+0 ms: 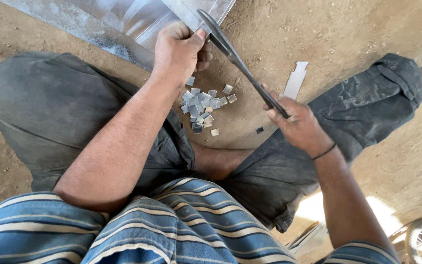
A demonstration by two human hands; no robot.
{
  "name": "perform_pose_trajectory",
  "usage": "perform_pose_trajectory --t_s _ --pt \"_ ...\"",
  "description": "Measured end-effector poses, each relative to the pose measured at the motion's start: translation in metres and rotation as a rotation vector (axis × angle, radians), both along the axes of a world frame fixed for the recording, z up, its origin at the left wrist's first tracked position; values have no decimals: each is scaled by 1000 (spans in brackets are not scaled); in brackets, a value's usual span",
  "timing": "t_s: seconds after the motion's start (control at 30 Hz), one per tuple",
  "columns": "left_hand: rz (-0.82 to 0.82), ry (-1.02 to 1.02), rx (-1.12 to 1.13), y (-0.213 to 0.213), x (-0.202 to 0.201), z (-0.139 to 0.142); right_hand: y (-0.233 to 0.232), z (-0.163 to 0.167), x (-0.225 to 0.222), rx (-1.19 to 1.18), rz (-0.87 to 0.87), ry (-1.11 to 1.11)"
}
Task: The person sits on the ground in a workshop and cuts galvanized sheet metal into quarter-circle pieces using hand shears, trimming edges and letting small offcut squares accumulate beside them, then sets the cut pieces on a stack of finished sheets.
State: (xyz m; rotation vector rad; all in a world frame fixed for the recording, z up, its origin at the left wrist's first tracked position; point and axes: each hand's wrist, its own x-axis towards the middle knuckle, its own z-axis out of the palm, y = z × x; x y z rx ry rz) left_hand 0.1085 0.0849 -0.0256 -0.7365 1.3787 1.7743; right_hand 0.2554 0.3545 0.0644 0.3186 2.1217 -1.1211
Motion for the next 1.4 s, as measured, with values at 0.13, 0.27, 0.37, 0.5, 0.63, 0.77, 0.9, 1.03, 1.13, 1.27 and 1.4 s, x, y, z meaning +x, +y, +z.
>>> perform_pose_trajectory --t_s 0.13,0.27,0.37,0.5,0.63,0.77,0.9,1.03,1.13,1.27,1.4 --pt "-9 -14 -2 0 0 4 -5 5 -17 60 29 -21" --pt "17 6 27 0 0 6 -13 10 -27 106 98 45" --pt "11 -11 13 1 0 6 -17 10 -29 184 119 -9" --pt "4 2 -19 2 1 6 -17 0 -26 236 182 84" --pt "-12 -2 -59 4 1 7 -4 -13 -27 378 222 -103" --pt "0 -11 -59 7 0 6 3 -22 -26 250 176 -121" --pt "6 -7 -95 9 0 5 0 -30 -22 245 166 -89" --pt "11 8 -90 10 1 4 -4 -37 -21 271 154 -93" --pt "37 -3 -37 11 0 3 -5 -43 -20 283 123 -134" --pt "97 -155 54 10 -5 3 -10 -46 -14 284 104 -62" --pt "253 -310 201 7 -5 1 -20 -39 -11 384 156 171"
